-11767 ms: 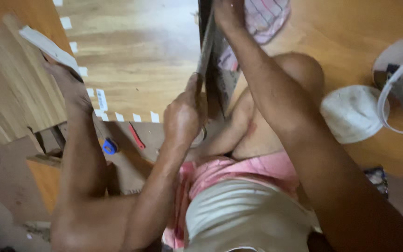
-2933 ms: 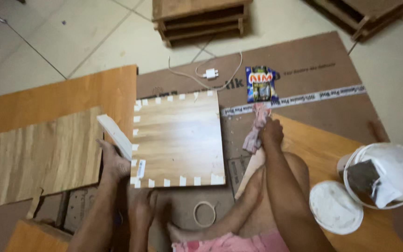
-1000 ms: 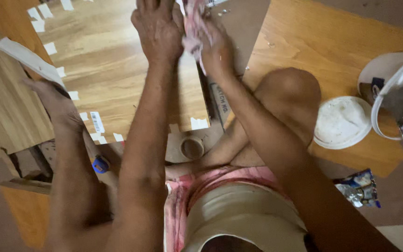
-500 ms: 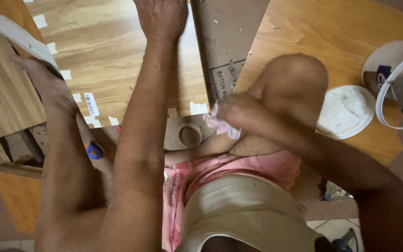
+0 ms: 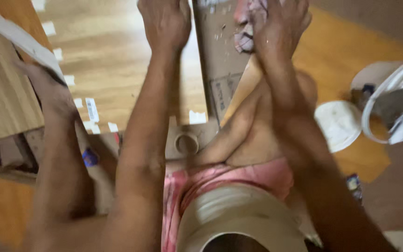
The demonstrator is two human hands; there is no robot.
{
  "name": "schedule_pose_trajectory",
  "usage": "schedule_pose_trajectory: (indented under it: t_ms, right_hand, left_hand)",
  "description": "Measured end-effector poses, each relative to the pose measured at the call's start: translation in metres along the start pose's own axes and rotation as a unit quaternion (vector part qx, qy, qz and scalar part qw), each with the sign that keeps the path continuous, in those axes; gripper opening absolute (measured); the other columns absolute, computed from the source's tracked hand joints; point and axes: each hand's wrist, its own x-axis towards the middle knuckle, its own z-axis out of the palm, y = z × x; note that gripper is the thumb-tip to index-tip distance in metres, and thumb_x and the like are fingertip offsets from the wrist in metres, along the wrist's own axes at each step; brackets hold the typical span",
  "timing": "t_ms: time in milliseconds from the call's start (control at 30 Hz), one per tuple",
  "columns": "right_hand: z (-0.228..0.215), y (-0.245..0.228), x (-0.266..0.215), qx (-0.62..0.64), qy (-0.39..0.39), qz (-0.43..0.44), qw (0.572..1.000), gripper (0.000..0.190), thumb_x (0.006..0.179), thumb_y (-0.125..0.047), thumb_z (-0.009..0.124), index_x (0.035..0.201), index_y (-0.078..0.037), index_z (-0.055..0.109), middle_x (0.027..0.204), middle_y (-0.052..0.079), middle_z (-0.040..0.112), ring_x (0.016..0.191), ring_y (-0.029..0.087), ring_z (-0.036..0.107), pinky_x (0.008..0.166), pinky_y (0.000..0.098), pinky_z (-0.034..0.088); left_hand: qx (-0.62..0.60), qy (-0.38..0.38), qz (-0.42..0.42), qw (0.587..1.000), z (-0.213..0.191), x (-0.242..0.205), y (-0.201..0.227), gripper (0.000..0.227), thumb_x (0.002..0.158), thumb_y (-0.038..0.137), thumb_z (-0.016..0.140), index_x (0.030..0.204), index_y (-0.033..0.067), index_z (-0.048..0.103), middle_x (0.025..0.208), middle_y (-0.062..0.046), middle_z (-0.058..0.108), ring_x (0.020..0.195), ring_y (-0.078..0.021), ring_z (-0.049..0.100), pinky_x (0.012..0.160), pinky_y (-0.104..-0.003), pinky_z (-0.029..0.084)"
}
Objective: The person applies masking tape to the edges of a wooden board, then uses a metal file to smooth the edges. After filing, the person wipes the board with a cloth and applies a white substance from a bucket onto the surface using a brush.
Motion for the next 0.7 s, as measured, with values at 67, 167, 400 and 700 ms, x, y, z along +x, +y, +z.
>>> schedule_pose_trajectory:
  t_ms: [67, 167, 400, 700]
  right_hand:
    - [0.003, -0.001, 0.004, -0.082, 0.130, -0.024, 0.988, 0.050, 0.092, -0.038, 0.077, 0.127, -0.004, 0.068, 0.135, 0.027, 0.057, 0.120, 0.044, 0.047, 0.097, 0.0556, 0.035]
    - [0.030, -0.028, -0.003, -0.042, 0.113, -0.019, 0.993, 0.055, 0.101, -0.036, 0.074, 0.141, 0.000, 0.059, 0.139, 0.033, 0.050, 0.126, 0.047, 0.043, 0.103, 0.0661, 0.023]
    - [0.066, -0.022, -0.019, 0.147, -0.094, 0.006, 0.985, 0.017, 0.100, -0.016, 0.060, 0.109, -0.019, 0.074, 0.122, 0.003, 0.075, 0.113, 0.026, 0.063, 0.109, 0.0358, 0.049]
    - [0.083, -0.070, -0.010, 0.436, -0.285, 0.107, 0.847, 0.051, 0.100, -0.034, 0.072, 0.136, -0.001, 0.059, 0.125, 0.018, 0.068, 0.110, 0.020, 0.065, 0.096, 0.0326, 0.051]
  left_hand:
    - [-0.018, -0.072, -0.009, 0.997, -0.013, 0.005, 0.006, 0.034, 0.101, 0.022, 0.057, 0.132, 0.0117, 0.067, 0.136, -0.017, 0.058, 0.132, -0.0359, 0.049, 0.099, -0.056, 0.040]
    - [0.004, 0.009, 0.057, 0.998, -0.023, -0.006, 0.005, 0.040, 0.096, 0.019, 0.061, 0.135, 0.0111, 0.065, 0.149, -0.017, 0.050, 0.138, -0.0396, 0.044, 0.102, -0.059, 0.038]
    - [-0.246, -0.077, -0.089, 0.962, -0.123, -0.135, -0.054, 0.063, 0.088, 0.043, 0.049, 0.141, 0.0086, 0.054, 0.156, -0.019, 0.046, 0.145, -0.0459, 0.043, 0.119, -0.063, 0.036]
    - [-0.856, -0.051, -0.366, 0.361, -0.198, -0.111, -0.249, 0.116, 0.079, 0.094, 0.028, 0.166, 0.0171, 0.027, 0.174, -0.017, 0.028, 0.156, -0.0513, 0.031, 0.122, -0.079, 0.027]
